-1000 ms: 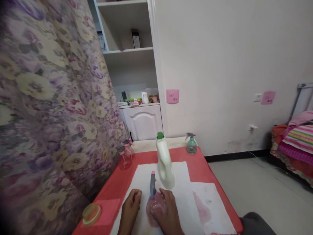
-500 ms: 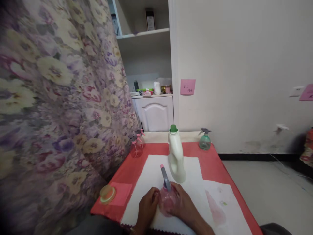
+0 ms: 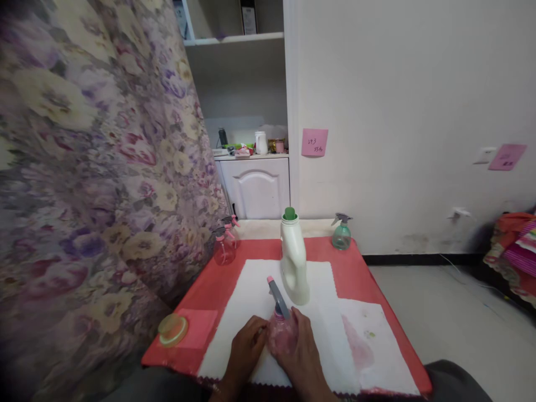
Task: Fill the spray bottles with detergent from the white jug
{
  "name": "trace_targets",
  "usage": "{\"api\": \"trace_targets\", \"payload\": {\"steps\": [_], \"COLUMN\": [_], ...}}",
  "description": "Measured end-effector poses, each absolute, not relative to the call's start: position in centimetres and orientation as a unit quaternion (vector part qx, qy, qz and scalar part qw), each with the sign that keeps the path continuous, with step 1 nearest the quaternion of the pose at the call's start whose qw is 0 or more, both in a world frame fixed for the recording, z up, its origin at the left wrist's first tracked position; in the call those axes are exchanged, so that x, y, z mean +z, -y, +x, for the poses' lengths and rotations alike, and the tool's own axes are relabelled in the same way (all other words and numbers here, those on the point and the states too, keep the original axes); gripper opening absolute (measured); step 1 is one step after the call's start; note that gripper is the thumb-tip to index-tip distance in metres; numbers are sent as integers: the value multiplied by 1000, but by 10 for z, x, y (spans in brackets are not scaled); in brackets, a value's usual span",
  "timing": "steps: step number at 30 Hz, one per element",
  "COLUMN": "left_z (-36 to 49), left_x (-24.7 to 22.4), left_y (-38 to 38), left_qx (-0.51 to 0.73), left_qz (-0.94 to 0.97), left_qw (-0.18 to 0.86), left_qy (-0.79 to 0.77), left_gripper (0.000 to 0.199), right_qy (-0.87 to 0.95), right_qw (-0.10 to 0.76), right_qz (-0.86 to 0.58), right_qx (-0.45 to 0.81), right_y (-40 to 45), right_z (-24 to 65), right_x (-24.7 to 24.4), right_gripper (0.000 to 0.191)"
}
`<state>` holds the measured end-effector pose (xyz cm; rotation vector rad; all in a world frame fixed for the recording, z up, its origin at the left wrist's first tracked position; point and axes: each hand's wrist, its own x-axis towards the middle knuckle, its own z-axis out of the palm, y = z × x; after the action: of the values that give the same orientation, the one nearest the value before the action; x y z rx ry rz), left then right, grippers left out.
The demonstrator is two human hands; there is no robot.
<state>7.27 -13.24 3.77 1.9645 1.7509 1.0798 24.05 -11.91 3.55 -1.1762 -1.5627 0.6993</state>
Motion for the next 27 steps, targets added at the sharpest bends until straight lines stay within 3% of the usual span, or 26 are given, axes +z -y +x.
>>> {"api": "trace_targets", "payload": {"steps": [6,12,17,24,27], "left_z": [72,74,75,73,72], "left_x": [38,39,41,41,40], "left_y": [132,133,133,132,132], "left_qx": [381,365,359,352,349], "left_qz": [676,677,676,679,681], "left_qw": [148,153,150,150,150], "left_qy": [-613,-620,-625,-626,-627], "left_gripper": [27,30,24,21,19], "right_qy": [688,681,664,649,624], "right_qw": [418,407,475,525,546], "right_qz": [-347,-326,-368,-458,-485], "right_qx": [481,514,445,306,279], "right_y": [101,88,107,119,111], "right_z": [275,299,289,239,228], "right_x": [66,63,37,20,23], "right_gripper": [71,62,58,90,80]}}
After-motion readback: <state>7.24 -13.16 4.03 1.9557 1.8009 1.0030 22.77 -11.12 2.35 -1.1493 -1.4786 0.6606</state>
